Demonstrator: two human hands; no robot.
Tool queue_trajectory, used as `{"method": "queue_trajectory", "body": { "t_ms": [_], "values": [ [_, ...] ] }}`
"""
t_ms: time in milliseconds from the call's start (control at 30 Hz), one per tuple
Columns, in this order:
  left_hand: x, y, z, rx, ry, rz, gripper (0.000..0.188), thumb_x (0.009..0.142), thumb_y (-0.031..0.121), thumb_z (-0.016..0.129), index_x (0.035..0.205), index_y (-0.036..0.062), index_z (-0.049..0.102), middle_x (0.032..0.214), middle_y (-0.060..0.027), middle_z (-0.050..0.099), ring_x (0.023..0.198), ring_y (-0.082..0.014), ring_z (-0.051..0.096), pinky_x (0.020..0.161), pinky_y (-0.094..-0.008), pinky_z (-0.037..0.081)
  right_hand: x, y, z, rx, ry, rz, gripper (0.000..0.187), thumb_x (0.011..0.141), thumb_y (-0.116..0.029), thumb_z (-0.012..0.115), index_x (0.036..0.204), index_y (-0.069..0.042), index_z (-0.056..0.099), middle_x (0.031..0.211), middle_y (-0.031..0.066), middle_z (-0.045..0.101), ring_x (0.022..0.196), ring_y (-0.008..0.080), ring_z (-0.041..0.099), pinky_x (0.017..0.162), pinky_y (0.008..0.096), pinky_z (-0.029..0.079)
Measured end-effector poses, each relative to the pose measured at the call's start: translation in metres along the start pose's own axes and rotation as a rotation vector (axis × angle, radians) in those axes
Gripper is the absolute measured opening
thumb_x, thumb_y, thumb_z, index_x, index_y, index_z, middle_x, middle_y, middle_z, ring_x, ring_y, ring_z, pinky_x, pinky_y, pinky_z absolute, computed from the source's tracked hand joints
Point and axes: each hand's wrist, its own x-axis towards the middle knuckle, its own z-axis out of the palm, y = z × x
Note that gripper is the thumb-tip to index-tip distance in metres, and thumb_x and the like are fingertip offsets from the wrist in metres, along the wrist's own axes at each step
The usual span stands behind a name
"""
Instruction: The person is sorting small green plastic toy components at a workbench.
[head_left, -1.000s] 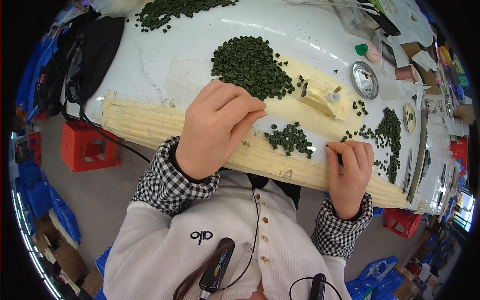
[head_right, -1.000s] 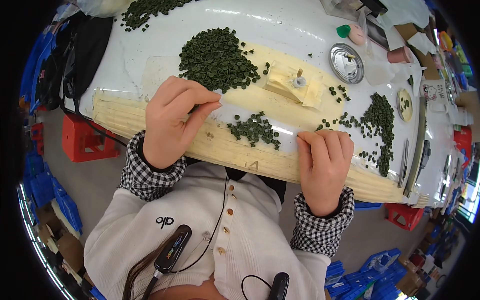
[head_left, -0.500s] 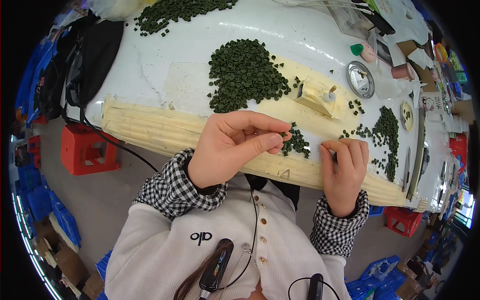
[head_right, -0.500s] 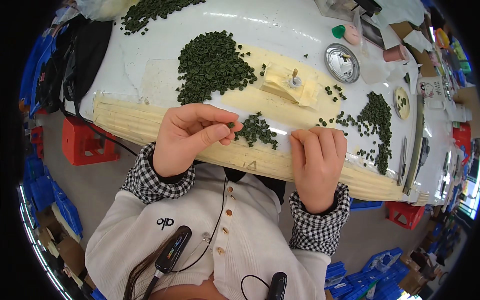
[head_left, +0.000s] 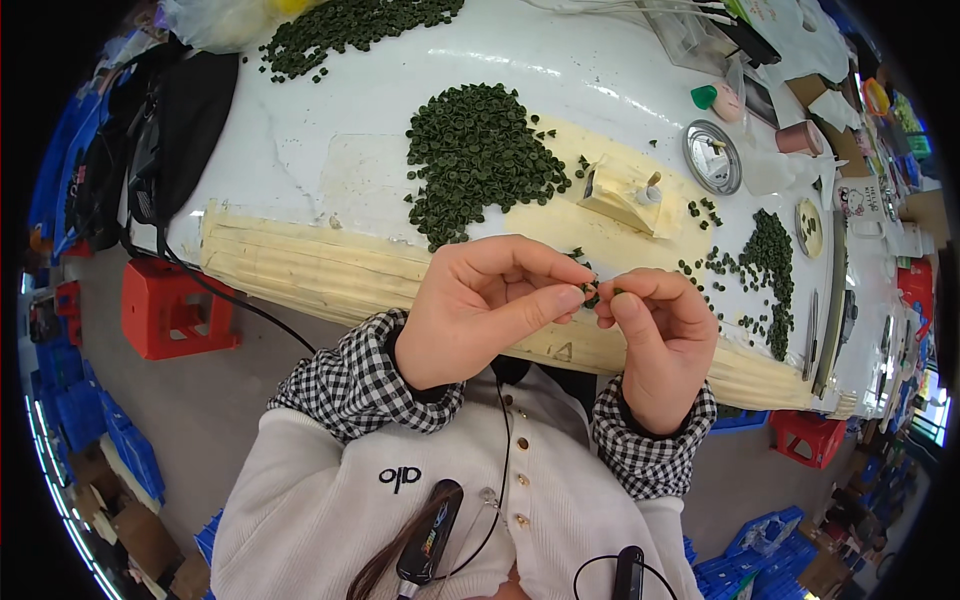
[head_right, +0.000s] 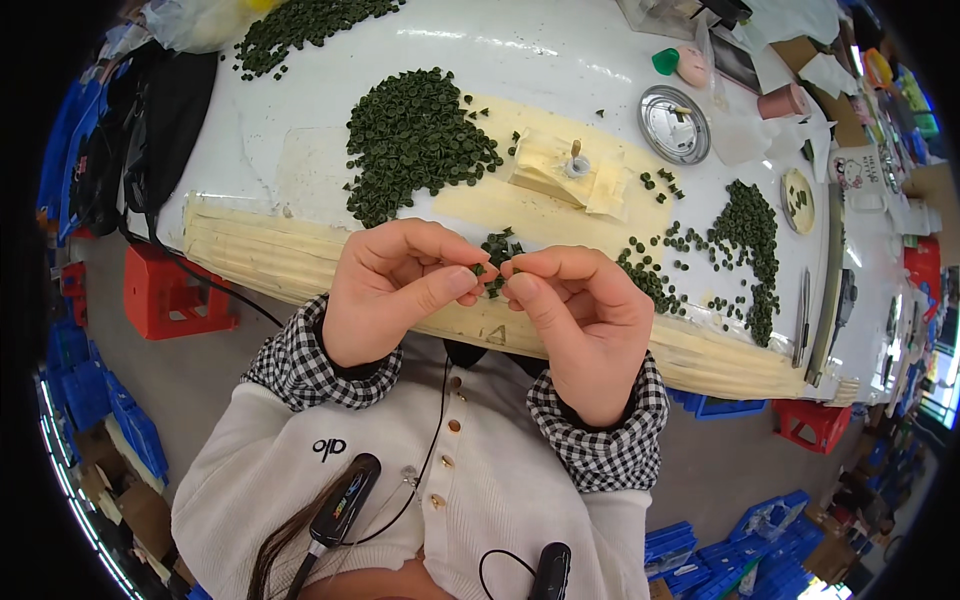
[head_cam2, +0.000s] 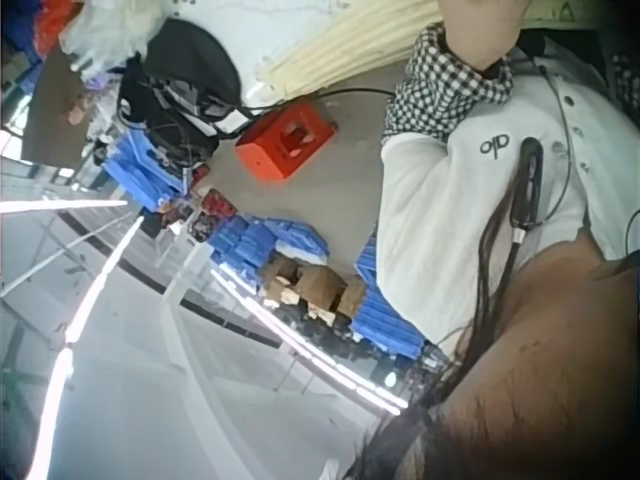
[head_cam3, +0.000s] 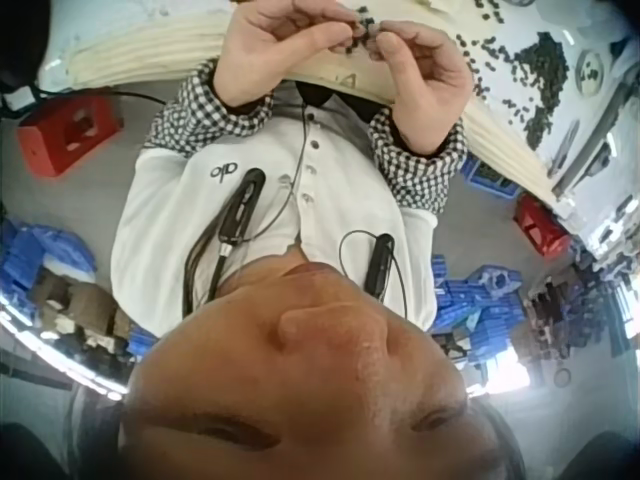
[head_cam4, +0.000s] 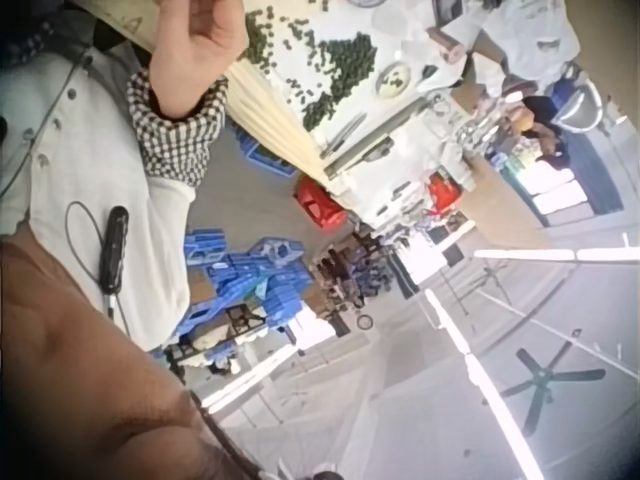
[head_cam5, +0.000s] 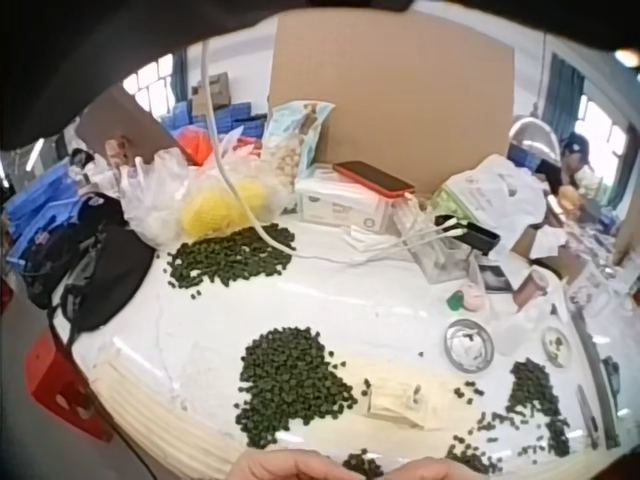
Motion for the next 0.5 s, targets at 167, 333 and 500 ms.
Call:
{"method": "queue_trajectory", "body": {
  "t_ms": [167, 333, 500],
  "values": [
    [0.001, -0.001, 0.005, -0.042, -0.028, 0.08, 0.017, 0.09, -0.004, 0.056, 0.107, -0.0048, 0.06, 0.107, -0.0164, 0.065, 0.099, -0.0173, 0.062, 0.089, -0.0303, 0.051, 0.005, 0.011, 0.001, -0.011, 0.032, -0.072, 0.012, 0.086, 0.001, 0.064, 0.098, 0.003, 0.062, 0.09, 0.008, 0.063, 0.078, 0.0126, 0.06, 0.072, 0.0241, 0.048],
    [-0.001, -0.005, 0.004, -0.042, -0.034, 0.117, 0.018, 0.091, -0.004, 0.053, 0.109, -0.0053, 0.058, 0.117, -0.0195, 0.062, 0.11, -0.0204, 0.059, 0.096, -0.0329, 0.048, 0.005, 0.017, 0.008, -0.172, 0.111, -0.2, 0.009, 0.087, 0.001, 0.062, 0.097, 0.002, 0.064, 0.092, 0.0087, 0.063, 0.079, 0.014, 0.059, 0.072, 0.0256, 0.048],
    [0.0, -0.004, 0.001, -0.031, -0.042, 0.12, 0.019, 0.092, -0.003, 0.052, 0.11, -0.0055, 0.057, 0.118, -0.0194, 0.061, 0.11, -0.0205, 0.059, 0.096, -0.0331, 0.048, 0.006, 0.016, 0.011, -0.13, 0.104, -0.16, 0.011, 0.088, 0.001, 0.061, 0.098, 0.003, 0.064, 0.095, 0.0097, 0.064, 0.08, 0.0144, 0.061, 0.076, 0.0267, 0.05]
  ]
}}
